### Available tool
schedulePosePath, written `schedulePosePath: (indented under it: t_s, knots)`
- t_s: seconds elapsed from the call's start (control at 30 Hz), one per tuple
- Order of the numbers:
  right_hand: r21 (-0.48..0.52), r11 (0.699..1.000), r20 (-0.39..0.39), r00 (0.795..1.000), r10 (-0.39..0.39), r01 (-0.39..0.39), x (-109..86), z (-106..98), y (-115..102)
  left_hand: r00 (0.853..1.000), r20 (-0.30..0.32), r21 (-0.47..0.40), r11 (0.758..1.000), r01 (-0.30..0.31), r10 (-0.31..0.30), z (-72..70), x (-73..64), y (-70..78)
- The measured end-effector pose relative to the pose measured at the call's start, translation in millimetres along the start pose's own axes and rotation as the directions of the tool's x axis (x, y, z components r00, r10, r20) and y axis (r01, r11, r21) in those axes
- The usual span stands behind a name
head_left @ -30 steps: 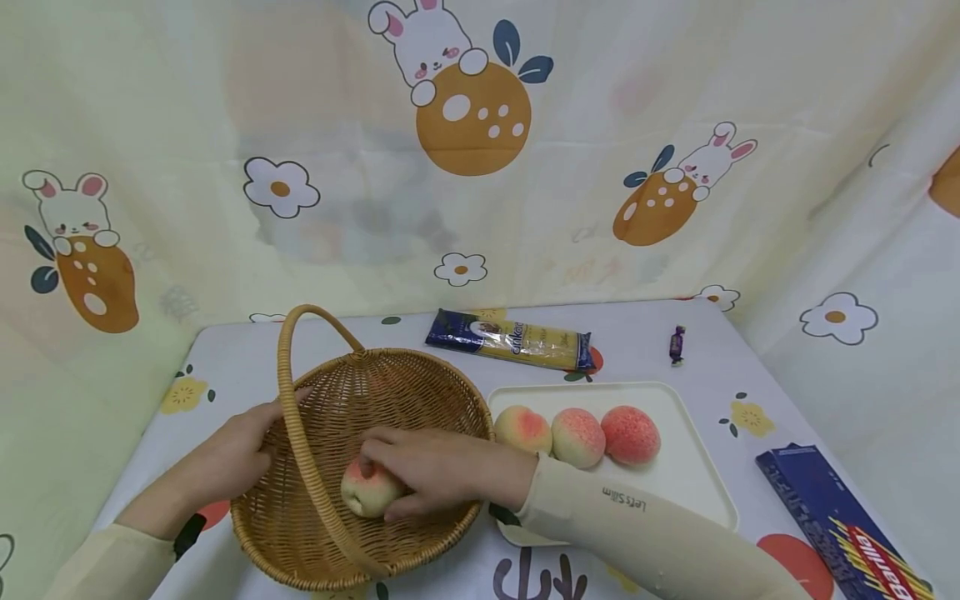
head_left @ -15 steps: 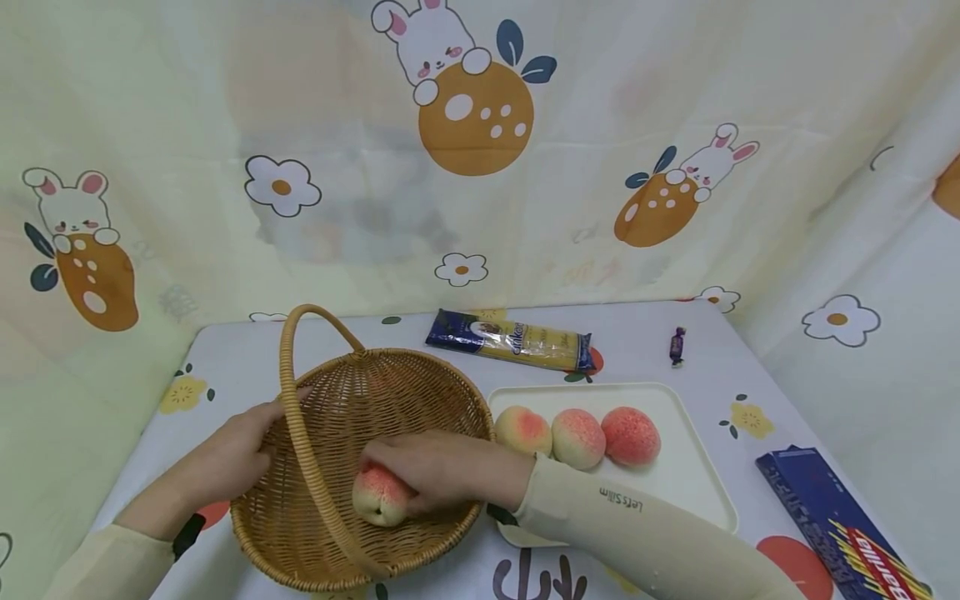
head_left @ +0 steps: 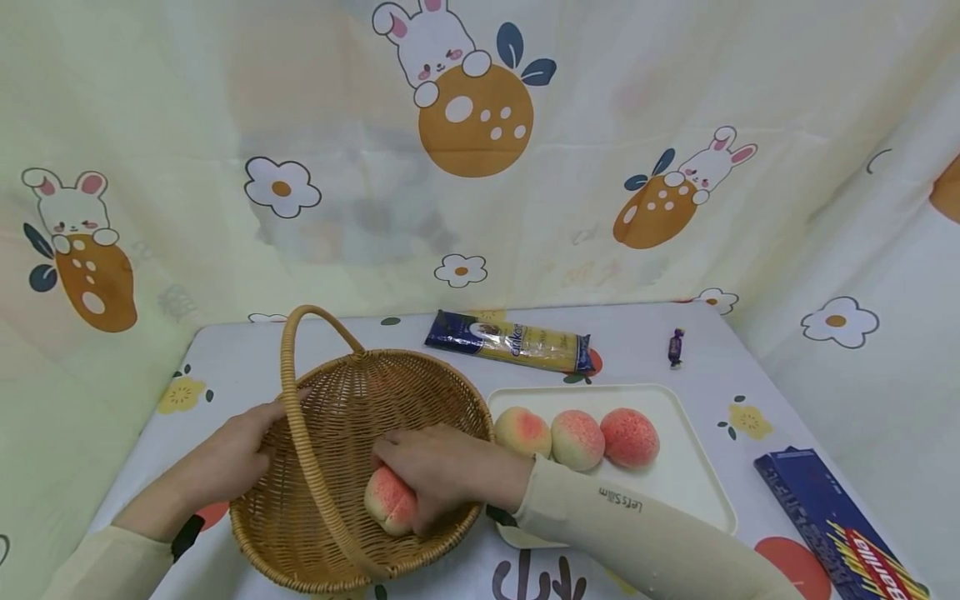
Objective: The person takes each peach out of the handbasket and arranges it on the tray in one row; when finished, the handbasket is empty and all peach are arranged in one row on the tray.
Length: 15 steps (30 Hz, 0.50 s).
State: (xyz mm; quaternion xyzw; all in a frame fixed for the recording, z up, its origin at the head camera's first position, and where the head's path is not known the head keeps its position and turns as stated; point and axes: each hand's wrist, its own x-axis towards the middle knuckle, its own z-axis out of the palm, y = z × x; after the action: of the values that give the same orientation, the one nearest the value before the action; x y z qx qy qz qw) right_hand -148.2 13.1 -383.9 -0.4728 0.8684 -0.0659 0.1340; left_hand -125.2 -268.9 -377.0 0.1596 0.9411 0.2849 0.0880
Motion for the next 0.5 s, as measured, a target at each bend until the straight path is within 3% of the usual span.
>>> schedulePosePath:
  t_s: [0.13, 0.23, 0.3, 0.4, 0.5]
  knots:
    - [0.123, 0.992, -0.07, 0.998, -0.006, 0.015, -3.8, -5.8, 3.9, 1.0, 0.006, 0.007, 1.0, 0.0, 0.0, -0.7, 0.8, -0.8]
    - [0.264, 0.963, -0.149, 0.989, -0.02, 0.059, -8.4, -12.4, 9.4, 1.0, 0.009, 0.012, 1.0, 0.002, -0.002, -0.6, 0.7, -1.8]
    - [0.382, 0.919, -0.197, 0.98, -0.018, 0.094, -13.7, -17.6, 14.3, 1.0, 0.005, 0.013, 1.0, -0.001, 0.001, -0.4, 0.5, -2.3]
    - [0.545, 0.826, -0.267, 0.964, 0.01, 0.142, -25.2, -26.0, 23.3, 1.0, 0.0, 0.016, 1.0, -0.004, 0.004, -0.3, 0.8, -2.7]
    - [0.625, 0.757, -0.345, 0.937, 0.05, 0.19, -39.6, -34.2, 34.7, 1.0, 0.001, 0.021, 1.0, -0.004, 0.004, -0.6, 1.5, -3.0]
